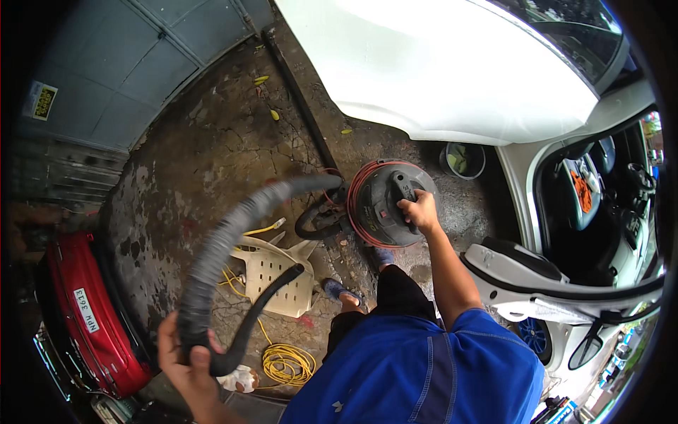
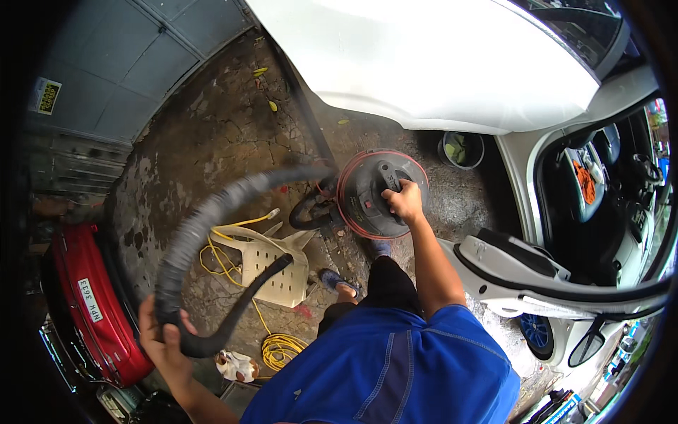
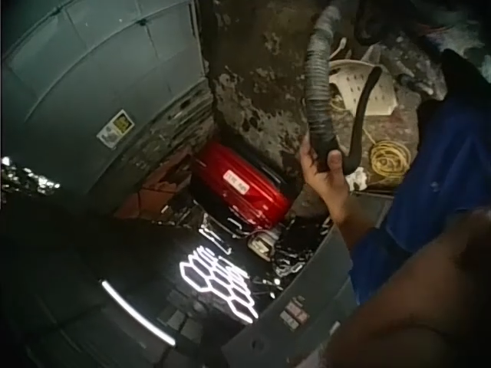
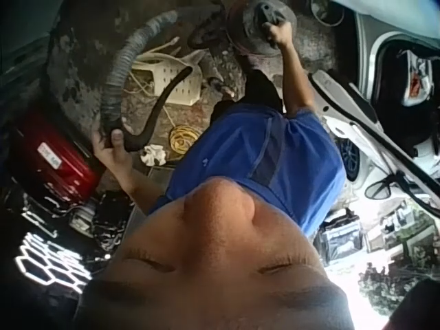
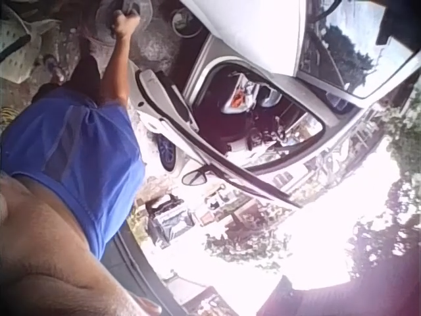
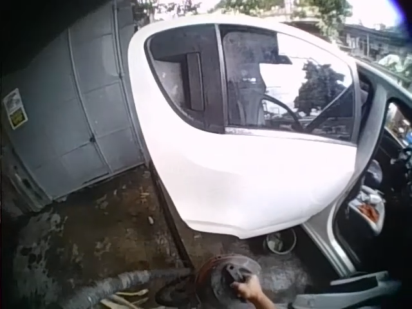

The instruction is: The recorder organizes a hose and then attempts to repair a power cord connector for a vacuum cleaner at a detailing bay.

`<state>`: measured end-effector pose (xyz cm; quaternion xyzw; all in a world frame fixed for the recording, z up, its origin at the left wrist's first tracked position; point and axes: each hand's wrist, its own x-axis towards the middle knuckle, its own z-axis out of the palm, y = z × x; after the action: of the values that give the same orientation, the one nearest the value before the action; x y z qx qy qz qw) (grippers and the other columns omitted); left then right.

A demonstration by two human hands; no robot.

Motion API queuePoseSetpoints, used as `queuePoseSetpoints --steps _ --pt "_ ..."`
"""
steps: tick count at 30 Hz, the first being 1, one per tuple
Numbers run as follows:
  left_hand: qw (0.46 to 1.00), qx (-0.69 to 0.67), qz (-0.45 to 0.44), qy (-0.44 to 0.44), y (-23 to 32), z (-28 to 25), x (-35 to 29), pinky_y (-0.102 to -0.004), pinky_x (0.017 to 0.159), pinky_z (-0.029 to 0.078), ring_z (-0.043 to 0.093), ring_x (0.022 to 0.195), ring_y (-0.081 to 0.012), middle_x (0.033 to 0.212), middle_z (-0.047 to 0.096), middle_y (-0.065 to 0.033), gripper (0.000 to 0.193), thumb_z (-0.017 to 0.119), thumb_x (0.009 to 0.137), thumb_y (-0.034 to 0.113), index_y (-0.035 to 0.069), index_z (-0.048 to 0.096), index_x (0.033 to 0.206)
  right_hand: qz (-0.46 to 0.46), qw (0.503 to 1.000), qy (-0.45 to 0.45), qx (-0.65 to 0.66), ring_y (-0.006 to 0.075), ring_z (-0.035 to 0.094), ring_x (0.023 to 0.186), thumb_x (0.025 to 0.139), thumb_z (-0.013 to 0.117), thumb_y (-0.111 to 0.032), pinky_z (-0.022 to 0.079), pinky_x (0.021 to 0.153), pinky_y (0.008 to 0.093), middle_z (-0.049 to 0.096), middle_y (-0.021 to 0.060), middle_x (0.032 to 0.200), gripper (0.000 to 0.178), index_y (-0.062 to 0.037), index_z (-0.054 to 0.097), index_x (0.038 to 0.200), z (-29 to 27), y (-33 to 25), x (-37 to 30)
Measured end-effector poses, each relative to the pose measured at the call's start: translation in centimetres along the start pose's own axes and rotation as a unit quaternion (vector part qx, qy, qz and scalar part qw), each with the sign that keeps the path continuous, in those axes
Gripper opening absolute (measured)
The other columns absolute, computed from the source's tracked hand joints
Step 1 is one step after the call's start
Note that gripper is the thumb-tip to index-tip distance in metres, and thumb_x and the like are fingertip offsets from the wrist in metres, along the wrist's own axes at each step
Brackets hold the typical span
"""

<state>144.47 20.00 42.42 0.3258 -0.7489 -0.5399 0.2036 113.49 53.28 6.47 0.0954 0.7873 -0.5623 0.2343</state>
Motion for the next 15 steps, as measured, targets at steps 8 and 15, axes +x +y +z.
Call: queuePoseSetpoints --steps 8,15 --pt "0.985 -0.050 -0.143 -0.087 -2.0 12.0 1.6 -0.0295 0.068 0.057 0.063 0.075 -0.0148 0.103 0.066 -0.0140 0.072 0.075 0.093 0.033 -0.003 0.043 0.147 0.086 0.994 -0.032 -0.057 0.0187 0.064 0.056 0.075 0.077 -0.004 0.053 0.051 0.0356 0.066 0.0119 0.070 0.020 0.0059 0.066 0.089 -1.4 10.1 14.8" --pt "0.979 -0.091 -0.163 -0.079 -4.0 16.9 3.7 -0.0318 0.069 0.058 0.063 0.079 -0.0153 0.109 0.065 -0.0138 0.058 0.061 0.104 0.021 0.000 0.037 0.152 0.111 0.922 -0.039 -0.368 0.0395 0.064 0.122 0.078 0.080 -0.030 0.050 0.104 0.0433 0.066 0.0268 0.129 0.067 0.0046 0.061 0.132 -7.4 11.7 18.8"
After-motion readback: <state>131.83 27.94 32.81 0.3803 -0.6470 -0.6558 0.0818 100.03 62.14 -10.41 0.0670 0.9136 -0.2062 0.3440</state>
